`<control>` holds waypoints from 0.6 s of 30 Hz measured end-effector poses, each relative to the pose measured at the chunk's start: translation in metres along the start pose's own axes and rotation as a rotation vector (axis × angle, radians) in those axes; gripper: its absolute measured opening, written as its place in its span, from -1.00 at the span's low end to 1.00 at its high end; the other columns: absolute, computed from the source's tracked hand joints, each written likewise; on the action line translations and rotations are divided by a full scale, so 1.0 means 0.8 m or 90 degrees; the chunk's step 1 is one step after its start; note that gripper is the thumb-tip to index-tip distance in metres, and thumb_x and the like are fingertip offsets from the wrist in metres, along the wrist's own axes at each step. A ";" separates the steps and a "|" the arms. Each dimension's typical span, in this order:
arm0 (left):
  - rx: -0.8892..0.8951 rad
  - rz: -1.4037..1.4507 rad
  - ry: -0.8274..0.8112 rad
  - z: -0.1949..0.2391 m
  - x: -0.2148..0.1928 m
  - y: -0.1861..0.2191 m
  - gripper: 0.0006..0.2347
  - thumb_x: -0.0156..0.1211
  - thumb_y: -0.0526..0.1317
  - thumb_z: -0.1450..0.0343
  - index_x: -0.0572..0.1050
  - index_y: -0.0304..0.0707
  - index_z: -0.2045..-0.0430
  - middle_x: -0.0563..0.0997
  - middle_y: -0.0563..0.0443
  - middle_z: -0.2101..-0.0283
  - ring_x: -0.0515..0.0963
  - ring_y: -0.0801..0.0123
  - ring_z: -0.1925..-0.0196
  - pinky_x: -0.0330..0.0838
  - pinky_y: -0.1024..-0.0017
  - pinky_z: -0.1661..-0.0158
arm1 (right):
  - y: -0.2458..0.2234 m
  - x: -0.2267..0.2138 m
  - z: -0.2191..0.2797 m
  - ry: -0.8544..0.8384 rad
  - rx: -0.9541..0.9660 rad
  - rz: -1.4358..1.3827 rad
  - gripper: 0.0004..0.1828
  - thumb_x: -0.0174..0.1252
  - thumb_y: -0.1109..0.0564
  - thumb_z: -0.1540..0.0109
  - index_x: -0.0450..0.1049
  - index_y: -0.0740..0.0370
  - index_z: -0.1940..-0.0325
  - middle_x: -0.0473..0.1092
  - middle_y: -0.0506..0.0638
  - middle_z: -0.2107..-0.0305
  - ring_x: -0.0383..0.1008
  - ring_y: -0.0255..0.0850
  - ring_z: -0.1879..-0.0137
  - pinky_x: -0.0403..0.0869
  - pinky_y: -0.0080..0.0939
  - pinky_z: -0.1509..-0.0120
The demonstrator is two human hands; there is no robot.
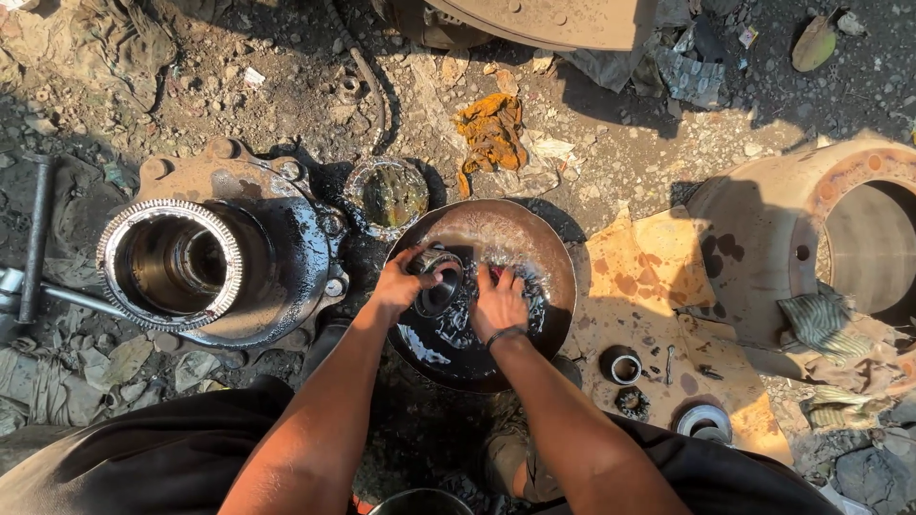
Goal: The person scrubs a cylindrical metal bearing with a rag in a shallow pan of dark liquid, repeatedly dipping and wiping the bearing to remove grime. The person rotates the bearing and scrubs both the outer and inner surfaces before lifting it to inspect the cleaned areas.
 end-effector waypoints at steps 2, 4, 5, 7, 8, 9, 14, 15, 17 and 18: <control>0.083 -0.087 -0.039 -0.001 0.010 0.020 -0.22 0.54 -0.37 -0.11 0.28 -0.33 -0.28 0.54 -0.17 -0.18 0.55 0.21 -0.16 0.42 0.40 -0.21 | -0.002 0.025 0.013 -0.049 -0.025 0.009 -0.49 0.19 0.19 -0.13 0.42 0.09 -0.19 0.35 0.35 -0.04 0.45 0.26 -0.10 0.52 0.13 -0.02; 0.102 -0.185 -0.041 -0.001 0.012 0.023 -0.16 0.58 -0.34 -0.09 0.22 -0.30 -0.31 0.51 -0.14 -0.21 0.52 0.22 -0.20 0.40 0.41 -0.24 | 0.005 0.051 0.008 -0.114 -0.021 -0.038 -0.61 0.15 0.22 -0.18 0.46 0.07 -0.11 0.43 0.28 0.04 0.49 0.17 -0.08 0.52 0.05 -0.08; 0.080 -0.240 -0.024 -0.001 0.008 0.016 -0.15 0.58 -0.31 -0.11 0.21 -0.28 -0.33 0.50 -0.13 -0.23 0.51 0.21 -0.22 0.38 0.41 -0.26 | 0.009 0.062 0.004 -0.157 -0.003 -0.089 -0.61 0.15 0.20 -0.17 0.47 0.07 -0.10 0.48 0.25 0.10 0.52 0.13 -0.06 0.51 0.04 -0.13; 0.083 -0.312 -0.004 -0.001 0.008 0.011 -0.16 0.58 -0.28 -0.13 0.22 -0.25 -0.34 0.50 -0.14 -0.24 0.52 0.20 -0.23 0.36 0.41 -0.26 | 0.020 0.057 -0.010 -0.166 0.068 -0.212 -0.59 0.18 0.17 -0.15 0.49 0.07 -0.10 0.53 0.22 0.17 0.55 0.08 -0.02 0.51 0.02 -0.15; 0.113 -0.331 0.003 -0.004 0.008 0.019 -0.17 0.58 -0.28 -0.12 0.24 -0.25 -0.32 0.51 -0.15 -0.23 0.53 0.19 -0.23 0.37 0.40 -0.25 | 0.023 0.041 -0.022 -0.128 0.117 -0.286 -0.59 0.20 0.16 -0.14 0.50 0.06 -0.10 0.53 0.22 0.19 0.56 0.07 0.01 0.52 0.01 -0.12; 0.144 -0.349 0.011 -0.007 0.008 0.026 -0.19 0.58 -0.27 -0.11 0.27 -0.26 -0.30 0.52 -0.16 -0.22 0.54 0.18 -0.22 0.37 0.39 -0.23 | 0.023 0.022 -0.031 -0.089 0.167 -0.359 -0.59 0.22 0.14 -0.14 0.50 0.05 -0.10 0.54 0.21 0.21 0.57 0.07 0.03 0.53 0.00 -0.09; 0.153 -0.484 0.052 -0.015 0.006 0.015 -0.43 0.38 -0.17 -0.26 0.44 -0.22 -0.22 0.64 -0.24 -0.11 0.64 0.02 -0.14 0.53 0.28 -0.11 | -0.099 -0.086 -0.021 0.093 -0.196 -0.280 -0.71 0.15 0.28 -0.11 0.53 0.20 0.08 0.54 0.20 0.25 0.57 0.15 0.08 0.54 0.03 -0.03; 0.168 -0.505 0.064 -0.017 0.006 0.018 -0.52 0.33 -0.15 -0.31 0.51 -0.23 -0.16 0.66 -0.26 -0.11 0.65 -0.02 -0.15 0.55 0.26 -0.10 | -0.122 -0.108 -0.007 0.174 -0.318 -0.288 -0.76 0.13 0.33 -0.08 0.56 0.24 0.19 0.55 0.18 0.25 0.58 0.15 0.08 0.55 0.01 -0.02; 0.199 -0.455 0.070 -0.014 0.005 0.021 -0.43 0.37 -0.15 -0.29 0.42 -0.22 -0.24 0.60 -0.28 -0.13 0.62 -0.02 -0.16 0.52 0.27 -0.11 | -0.113 -0.115 -0.002 0.251 -0.289 -0.334 -0.76 0.13 0.33 -0.11 0.56 0.25 0.17 0.56 0.19 0.24 0.58 0.16 0.10 0.54 0.00 -0.01; 0.214 -0.429 0.073 -0.011 0.005 0.024 -0.38 0.39 -0.14 -0.27 0.38 -0.21 -0.28 0.57 -0.28 -0.14 0.61 -0.02 -0.16 0.51 0.28 -0.12 | -0.103 -0.114 -0.001 0.290 -0.276 -0.356 -0.76 0.13 0.34 -0.12 0.56 0.26 0.15 0.57 0.19 0.23 0.59 0.17 0.11 0.54 -0.01 -0.01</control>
Point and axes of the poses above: each hand's wrist, its own z-axis away from the middle knuckle, its own x-axis out of the palm, y = z × x, the point moved 10 cm from there along -z, towards the middle knuckle
